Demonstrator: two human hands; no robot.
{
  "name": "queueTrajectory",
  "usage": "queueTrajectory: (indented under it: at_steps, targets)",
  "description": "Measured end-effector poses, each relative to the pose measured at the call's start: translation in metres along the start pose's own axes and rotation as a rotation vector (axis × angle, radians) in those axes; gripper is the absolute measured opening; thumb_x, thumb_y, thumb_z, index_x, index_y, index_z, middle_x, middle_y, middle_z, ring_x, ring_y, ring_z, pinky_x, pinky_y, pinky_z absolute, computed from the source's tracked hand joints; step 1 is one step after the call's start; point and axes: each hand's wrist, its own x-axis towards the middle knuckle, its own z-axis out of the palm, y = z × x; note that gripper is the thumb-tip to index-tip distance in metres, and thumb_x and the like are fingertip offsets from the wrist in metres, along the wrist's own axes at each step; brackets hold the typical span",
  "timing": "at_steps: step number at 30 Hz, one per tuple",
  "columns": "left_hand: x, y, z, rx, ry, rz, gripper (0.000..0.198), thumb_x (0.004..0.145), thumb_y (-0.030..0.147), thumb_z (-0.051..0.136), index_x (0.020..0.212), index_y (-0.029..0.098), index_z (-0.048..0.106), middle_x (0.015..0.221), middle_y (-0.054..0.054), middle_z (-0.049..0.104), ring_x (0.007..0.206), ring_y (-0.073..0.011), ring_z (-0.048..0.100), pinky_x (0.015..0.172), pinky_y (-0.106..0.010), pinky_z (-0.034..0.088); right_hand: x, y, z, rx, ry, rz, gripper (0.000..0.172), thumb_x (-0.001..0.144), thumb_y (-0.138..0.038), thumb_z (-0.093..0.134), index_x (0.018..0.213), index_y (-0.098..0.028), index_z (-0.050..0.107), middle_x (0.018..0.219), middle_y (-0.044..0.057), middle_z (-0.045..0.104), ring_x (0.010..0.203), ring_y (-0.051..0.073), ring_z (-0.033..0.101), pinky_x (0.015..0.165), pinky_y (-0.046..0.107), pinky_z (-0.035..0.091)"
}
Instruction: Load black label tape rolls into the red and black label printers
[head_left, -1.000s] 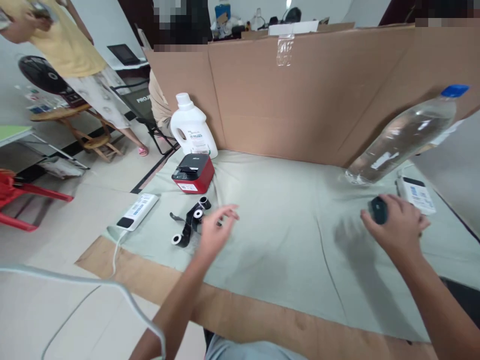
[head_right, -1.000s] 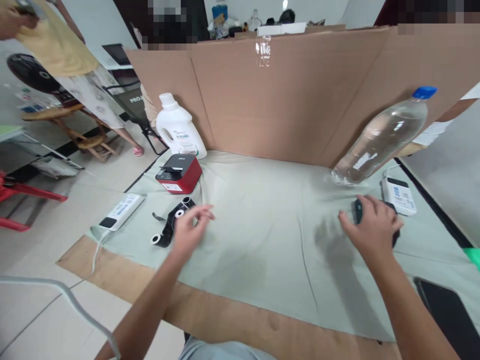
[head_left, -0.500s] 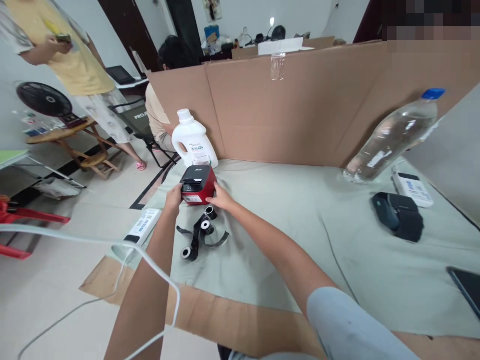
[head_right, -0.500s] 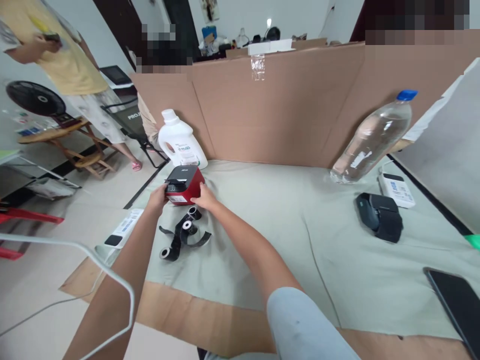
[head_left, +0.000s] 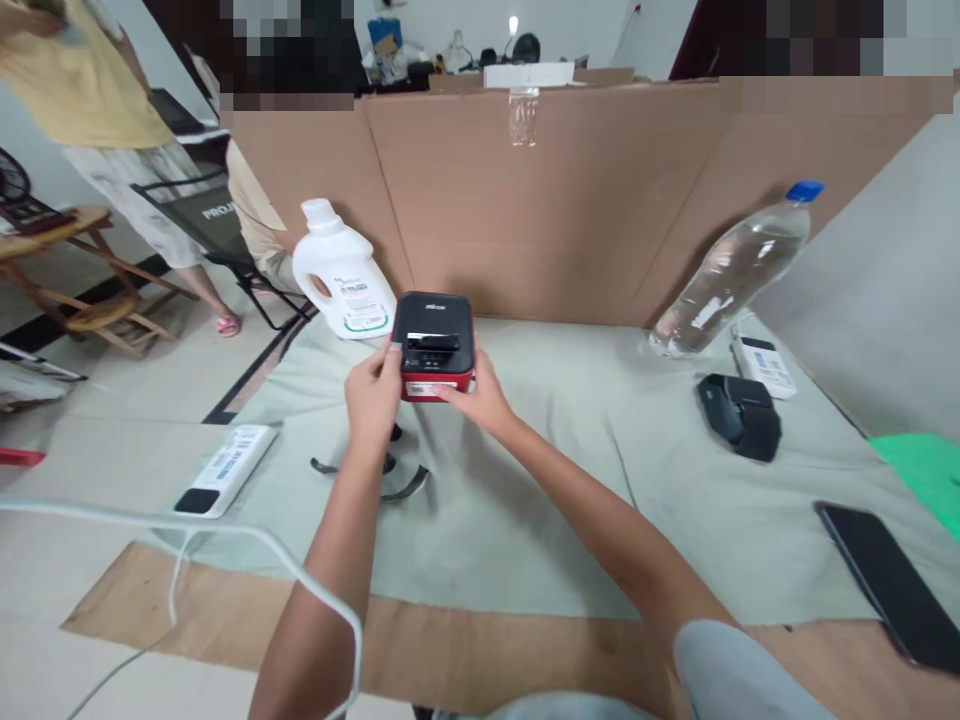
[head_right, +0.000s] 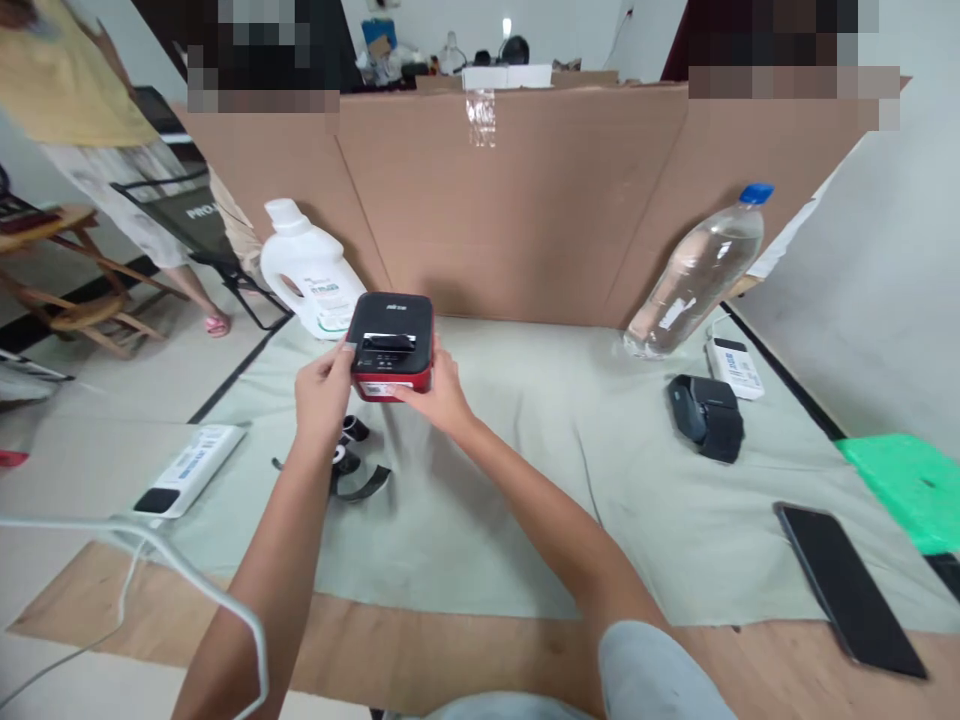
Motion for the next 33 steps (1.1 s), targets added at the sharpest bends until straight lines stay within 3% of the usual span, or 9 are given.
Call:
queueTrajectory:
  at_steps: [3,5,8,11,15,23,26,29,33]
  targets:
    - [-0.054,0.026,0.041,-0.102,-0.011,0.002,0.041,0.097,0.042,0.052,0.127,0.021,0.071,0.132,-0.006,0.070,0.127,-0.0242,0.063,0.113,-0.034,0.045,-0.044,-0.001,-0.056,-0.183,0.091,0.045,0.100,0.074,-0.061,0.078,0.154,-0.023,0.031,0.133,0.014,0.055,0.125,0.034,0.052,0.109,0.051,0.043]
    - [-0.089,0.030,0.069,-0.207,0.001,-0.038,0.044,0.100,0.039,0.049,0.136,0.021,0.065,0.141,-0.005,0.064,0.133,-0.0216,0.058,0.116,-0.031,0.042,-0.072,0.001,-0.086,-0.270,0.083,0.083,0.101,0.075,-0.064,0.076,0.155,-0.022,0.029,0.131,0.014,0.053,0.124,0.034,0.051,0.108,0.053,0.043]
    - [-0.127,0.019,0.098,-0.315,-0.078,-0.112,0.046,0.101,0.037,0.048,0.140,0.019,0.062,0.146,-0.006,0.059,0.137,-0.0213,0.055,0.118,-0.031,0.041,-0.104,0.008,-0.115,-0.357,0.058,0.128,0.102,0.077,-0.065,0.073,0.157,-0.020,0.026,0.130,0.015,0.049,0.124,0.035,0.048,0.109,0.055,0.043]
    - [-0.145,0.003,0.109,-0.339,-0.135,-0.154,0.047,0.100,0.037,0.049,0.141,0.018,0.060,0.146,-0.007,0.059,0.138,-0.0231,0.054,0.119,-0.034,0.040,-0.120,0.017,-0.125,-0.393,0.031,0.137,0.103,0.077,-0.063,0.073,0.157,-0.020,0.025,0.134,0.016,0.048,0.127,0.035,0.044,0.110,0.056,0.041]
    - [-0.151,-0.006,0.105,-0.341,-0.135,-0.137,0.049,0.100,0.039,0.048,0.143,0.019,0.058,0.148,-0.006,0.058,0.140,-0.0234,0.052,0.120,-0.035,0.039,-0.124,0.019,-0.122,-0.376,0.031,0.128,0.100,0.076,-0.057,0.076,0.156,-0.021,0.028,0.137,0.015,0.049,0.127,0.035,0.045,0.111,0.054,0.040]
    - [-0.150,-0.001,0.099,-0.427,-0.136,-0.176,0.047,0.096,0.041,0.055,0.137,0.020,0.065,0.143,-0.007,0.063,0.139,-0.0258,0.053,0.121,-0.036,0.039,-0.131,0.018,-0.115,-0.401,0.064,0.159,0.101,0.073,-0.048,0.078,0.157,-0.021,0.028,0.138,0.015,0.049,0.128,0.035,0.044,0.111,0.056,0.040]
    - [-0.136,-0.004,0.101,-0.522,-0.150,-0.304,0.045,0.091,0.033,0.060,0.132,0.016,0.068,0.139,-0.008,0.065,0.137,-0.0271,0.055,0.119,-0.038,0.041,-0.134,0.021,-0.114,-0.410,0.070,0.145,0.101,0.075,-0.050,0.077,0.157,-0.020,0.027,0.141,0.016,0.047,0.132,0.036,0.042,0.113,0.056,0.038]
    - [-0.120,-0.009,0.103,-0.647,-0.242,-0.473,0.053,0.083,0.024,0.061,0.135,0.015,0.066,0.143,-0.008,0.062,0.140,-0.0283,0.052,0.120,-0.040,0.039,-0.136,0.024,-0.114,-0.401,0.076,0.146,0.102,0.076,-0.053,0.077,0.159,-0.021,0.025,0.146,0.017,0.043,0.137,0.036,0.039,0.115,0.057,0.037]
    - [-0.107,-0.013,0.105,-0.732,-0.325,-0.548,0.064,0.078,0.020,0.060,0.141,0.017,0.060,0.150,-0.005,0.055,0.144,-0.0278,0.047,0.121,-0.039,0.038,-0.137,0.027,-0.113,-0.379,0.080,0.143,0.105,0.077,-0.056,0.076,0.160,-0.022,0.022,0.150,0.017,0.040,0.140,0.036,0.037,0.115,0.056,0.036]
